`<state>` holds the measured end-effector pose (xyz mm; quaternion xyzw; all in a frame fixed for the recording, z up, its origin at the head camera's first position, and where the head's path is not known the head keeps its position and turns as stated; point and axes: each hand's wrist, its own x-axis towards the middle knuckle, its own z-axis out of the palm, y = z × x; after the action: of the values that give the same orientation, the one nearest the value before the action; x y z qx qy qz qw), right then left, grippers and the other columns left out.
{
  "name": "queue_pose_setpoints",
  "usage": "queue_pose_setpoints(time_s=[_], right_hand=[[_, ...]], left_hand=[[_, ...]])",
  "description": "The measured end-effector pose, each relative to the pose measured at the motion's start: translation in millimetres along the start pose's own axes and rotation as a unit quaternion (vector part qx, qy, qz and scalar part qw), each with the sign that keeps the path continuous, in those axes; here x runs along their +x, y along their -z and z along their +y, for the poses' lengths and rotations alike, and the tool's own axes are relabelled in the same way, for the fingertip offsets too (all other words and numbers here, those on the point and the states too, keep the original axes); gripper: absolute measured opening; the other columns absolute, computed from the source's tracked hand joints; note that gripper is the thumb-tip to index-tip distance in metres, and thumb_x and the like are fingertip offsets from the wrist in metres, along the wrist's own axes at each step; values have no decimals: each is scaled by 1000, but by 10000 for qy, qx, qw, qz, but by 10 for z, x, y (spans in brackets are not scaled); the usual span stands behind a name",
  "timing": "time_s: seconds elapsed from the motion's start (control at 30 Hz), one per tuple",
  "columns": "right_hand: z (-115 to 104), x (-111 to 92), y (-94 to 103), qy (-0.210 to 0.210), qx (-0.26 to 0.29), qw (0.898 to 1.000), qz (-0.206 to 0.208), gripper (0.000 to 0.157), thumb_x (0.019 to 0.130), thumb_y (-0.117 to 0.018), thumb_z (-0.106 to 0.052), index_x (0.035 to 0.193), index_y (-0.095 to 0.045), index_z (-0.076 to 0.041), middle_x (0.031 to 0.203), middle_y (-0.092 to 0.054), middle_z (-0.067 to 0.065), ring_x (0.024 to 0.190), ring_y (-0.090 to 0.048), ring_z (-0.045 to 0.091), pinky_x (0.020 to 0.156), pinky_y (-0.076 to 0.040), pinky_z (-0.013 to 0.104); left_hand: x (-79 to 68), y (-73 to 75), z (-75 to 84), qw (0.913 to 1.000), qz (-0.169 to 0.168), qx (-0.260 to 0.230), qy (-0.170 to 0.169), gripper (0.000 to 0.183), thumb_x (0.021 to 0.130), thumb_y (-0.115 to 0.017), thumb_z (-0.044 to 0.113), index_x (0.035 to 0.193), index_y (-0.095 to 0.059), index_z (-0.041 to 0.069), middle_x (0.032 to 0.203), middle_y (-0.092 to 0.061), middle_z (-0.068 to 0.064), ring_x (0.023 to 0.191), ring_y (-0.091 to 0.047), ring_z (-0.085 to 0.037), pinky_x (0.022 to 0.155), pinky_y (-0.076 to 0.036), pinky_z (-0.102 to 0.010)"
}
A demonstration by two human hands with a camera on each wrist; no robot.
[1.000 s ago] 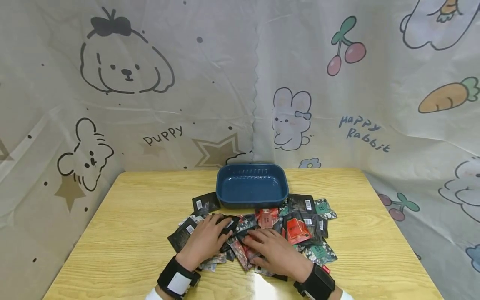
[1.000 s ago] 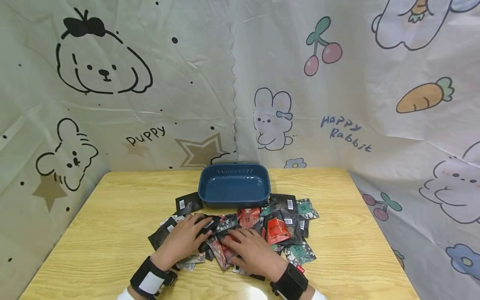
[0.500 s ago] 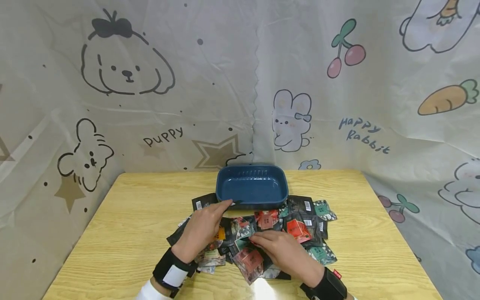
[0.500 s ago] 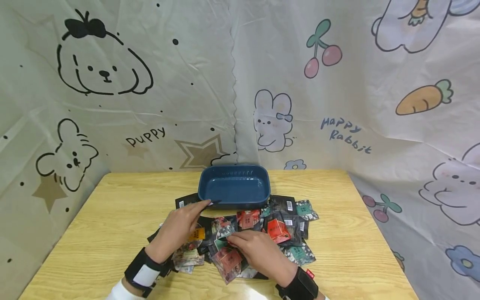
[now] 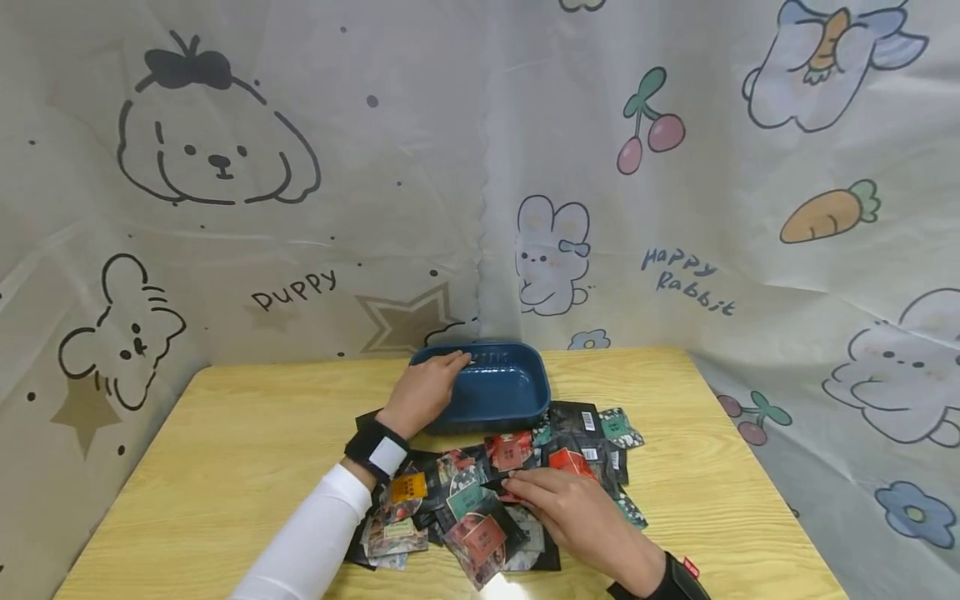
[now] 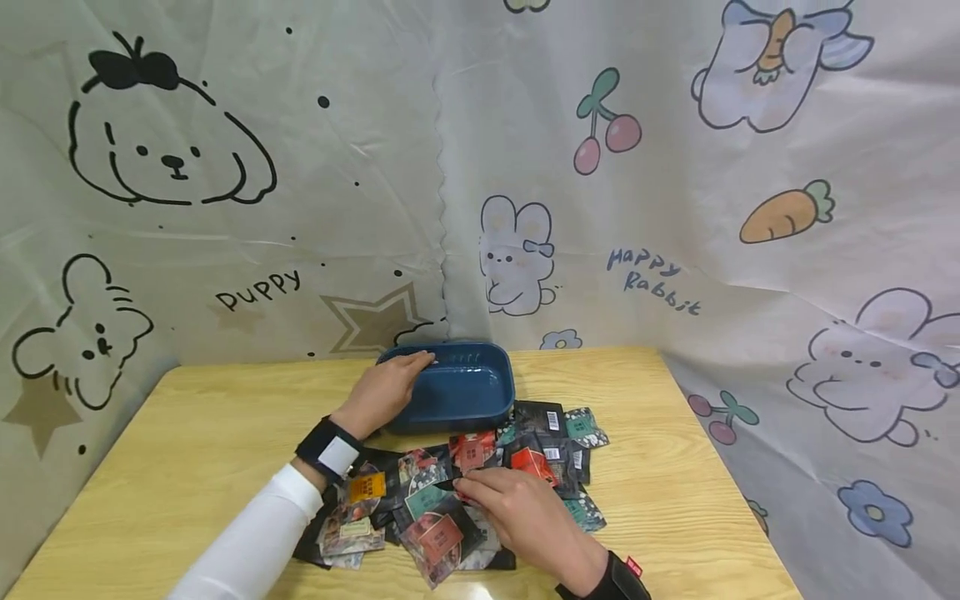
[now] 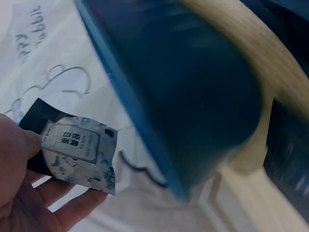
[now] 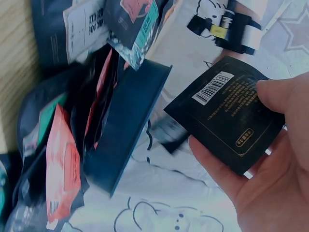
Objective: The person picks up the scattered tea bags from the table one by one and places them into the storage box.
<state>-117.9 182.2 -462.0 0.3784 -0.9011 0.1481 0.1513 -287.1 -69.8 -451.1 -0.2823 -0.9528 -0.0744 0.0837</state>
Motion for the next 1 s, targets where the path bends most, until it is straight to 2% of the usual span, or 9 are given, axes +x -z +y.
queue_pose_setpoints(time_s=[0.07,0.13,0.17,0.33,0.47,0.67,0.83,0.9,1.0], right_hand=[[12,6,14,26,27,9998,188,42,87,-74,-7,127,-68,-21,121,-71,-3,105,-70,13,84,-60,28],[51,24,31,77,-11,9989,459,44,86,-75,-6,127,-69,-19,121,-71,-2,106,-70,14,85,-60,29],[82,40,41,100,-58,9981,598,44,85,-75,-5,127,-69,-18,121,-71,-1,106,-70,15,85,-60,29],[335,217,126,133,-297,9921,1209,46,85,-71,0,129,-67,-12,127,-69,6,110,-69,22,88,-60,34],[549,428,174,14,-389,9906,1311,44,90,-68,-3,133,-65,-12,131,-67,7,113,-68,25,89,-59,37],[778,762,66,-57,-383,9952,897,39,99,-60,-12,138,-62,-16,135,-65,6,118,-65,24,95,-57,38],[870,1004,-105,114,-574,9967,558,37,101,-57,-15,138,-61,-19,136,-64,6,122,-63,24,106,-51,44],[862,1084,-156,25,-535,9983,227,41,102,-57,-19,143,-57,-20,142,-60,8,129,-58,27,112,-43,52],[827,1152,-205,-298,-281,9971,-649,53,103,-54,-35,153,-42,-24,157,-43,9,145,-41,31,119,-28,64]], left_hand=[[-29,-48,-23,9975,-610,-193,290,58,102,-56,36,155,-40,18,158,-42,-10,141,-45,-37,116,-33,-63],[-85,-69,-33,9922,-1051,-414,518,67,100,-53,50,157,-34,20,163,-33,-11,148,-31,-41,119,-15,-71],[-118,-63,-33,9899,-1178,-518,602,71,99,-53,54,158,-32,21,164,-28,-11,150,-27,-43,118,-10,-73],[-266,46,-7,9930,-852,-666,485,73,97,-54,55,158,-32,22,166,-23,-10,151,-23,-42,118,-12,-73],[-425,152,27,9952,-673,-607,355,73,97,-55,55,158,-31,23,167,-23,-8,152,-25,-39,119,-17,-70],[-797,124,27,9964,-614,-524,261,72,97,-57,53,158,-33,24,166,-26,-7,150,-29,-39,118,-23,-68],[-1099,45,26,9935,-821,-712,343,71,96,-58,54,157,-34,26,166,-26,-5,151,-27,-38,118,-24,-68],[-1183,22,29,9924,-877,-798,342,70,96,-58,54,157,-35,25,166,-26,-5,151,-28,-38,117,-25,-69],[-1257,-20,33,9896,-1050,-943,274,72,95,-59,54,156,-37,23,165,-27,-7,150,-28,-40,115,-25,-71]])
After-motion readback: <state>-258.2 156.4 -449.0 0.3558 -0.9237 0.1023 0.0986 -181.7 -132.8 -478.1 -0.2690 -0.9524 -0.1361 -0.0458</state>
